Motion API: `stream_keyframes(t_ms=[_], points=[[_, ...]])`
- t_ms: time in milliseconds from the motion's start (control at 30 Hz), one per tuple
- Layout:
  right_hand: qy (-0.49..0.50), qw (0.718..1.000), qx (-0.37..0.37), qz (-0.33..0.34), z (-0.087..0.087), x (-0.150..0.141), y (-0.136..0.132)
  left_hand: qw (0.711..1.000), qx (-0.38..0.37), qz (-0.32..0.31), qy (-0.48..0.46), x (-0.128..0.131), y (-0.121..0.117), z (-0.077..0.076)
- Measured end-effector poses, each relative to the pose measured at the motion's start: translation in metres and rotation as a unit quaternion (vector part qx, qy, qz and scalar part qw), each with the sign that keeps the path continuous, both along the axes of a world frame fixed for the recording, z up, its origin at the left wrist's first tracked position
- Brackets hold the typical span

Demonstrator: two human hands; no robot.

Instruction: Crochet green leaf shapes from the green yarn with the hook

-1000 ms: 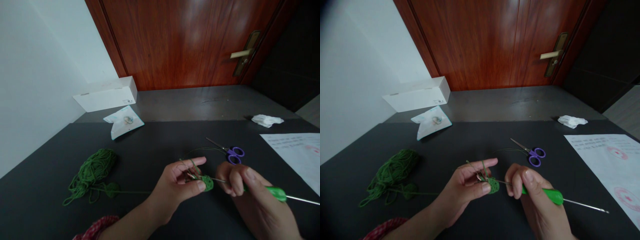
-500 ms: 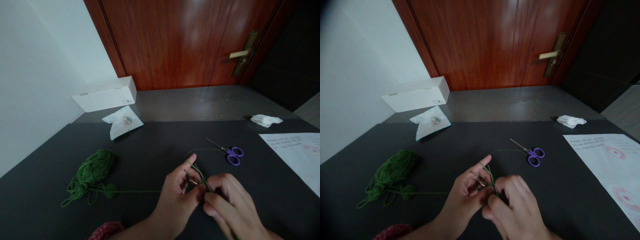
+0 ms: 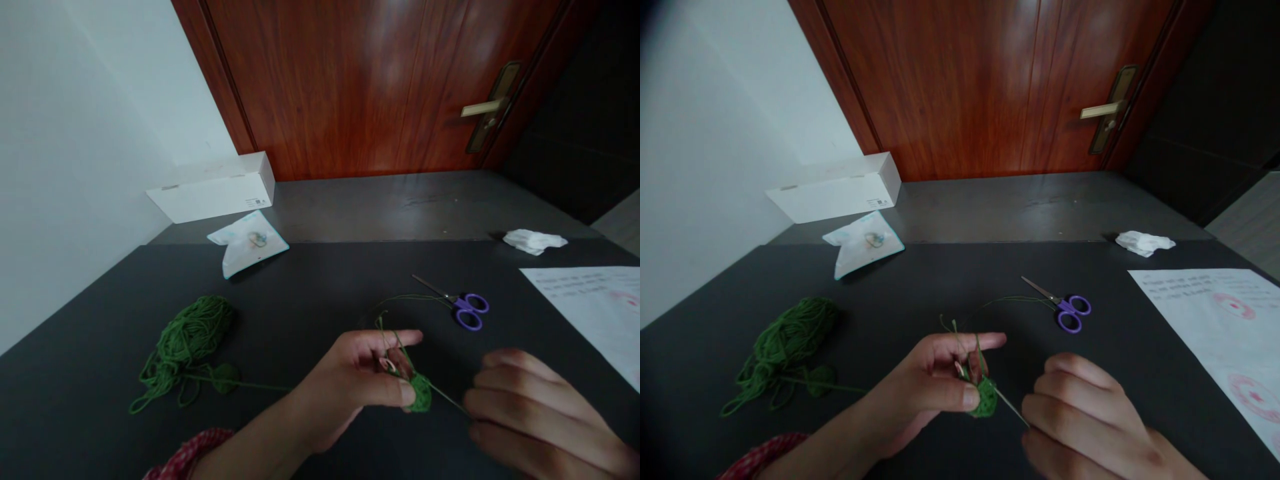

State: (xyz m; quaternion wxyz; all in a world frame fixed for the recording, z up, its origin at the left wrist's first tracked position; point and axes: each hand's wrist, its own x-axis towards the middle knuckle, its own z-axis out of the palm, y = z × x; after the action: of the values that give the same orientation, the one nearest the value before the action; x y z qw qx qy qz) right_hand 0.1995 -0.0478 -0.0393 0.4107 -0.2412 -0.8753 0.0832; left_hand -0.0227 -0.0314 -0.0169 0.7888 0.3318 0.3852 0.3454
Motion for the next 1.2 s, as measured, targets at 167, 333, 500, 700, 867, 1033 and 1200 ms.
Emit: stream_keyframes(t_ms=[167,333,500,700,867,1033,1200], points=[[0.05,0.985,-0.105,0.124,0.0,0.005,0.008,0.999,-0.005,-0.042,-0.028,-0.001,0.003,-0.004],[0.065,0.975,-0.152,0.145,-0.003,0.003,0.009,0.985,-0.077,-0.11,-0.104,-0.003,0.005,-0.011],[0.112,0.967,-0.171,0.149,-0.003,0.001,0.004,0.976,-0.11,-0.142,-0.119,-0.004,0.007,-0.016],[0.101,0.942,-0.232,0.221,-0.001,0.008,0.02,0.978,-0.1,-0.15,-0.105,-0.004,0.007,-0.013],[0.1,0.944,-0.218,0.226,-0.004,0.01,0.02,0.972,-0.12,-0.167,-0.114,-0.005,0.007,-0.013],[0.145,0.94,-0.26,0.164,-0.003,0.002,0.007,0.966,-0.122,-0.181,-0.136,-0.006,0.007,-0.017],[0.287,0.869,-0.375,0.15,0.001,-0.014,0.01,0.98,-0.098,-0.134,-0.106,-0.003,0.005,-0.012]])
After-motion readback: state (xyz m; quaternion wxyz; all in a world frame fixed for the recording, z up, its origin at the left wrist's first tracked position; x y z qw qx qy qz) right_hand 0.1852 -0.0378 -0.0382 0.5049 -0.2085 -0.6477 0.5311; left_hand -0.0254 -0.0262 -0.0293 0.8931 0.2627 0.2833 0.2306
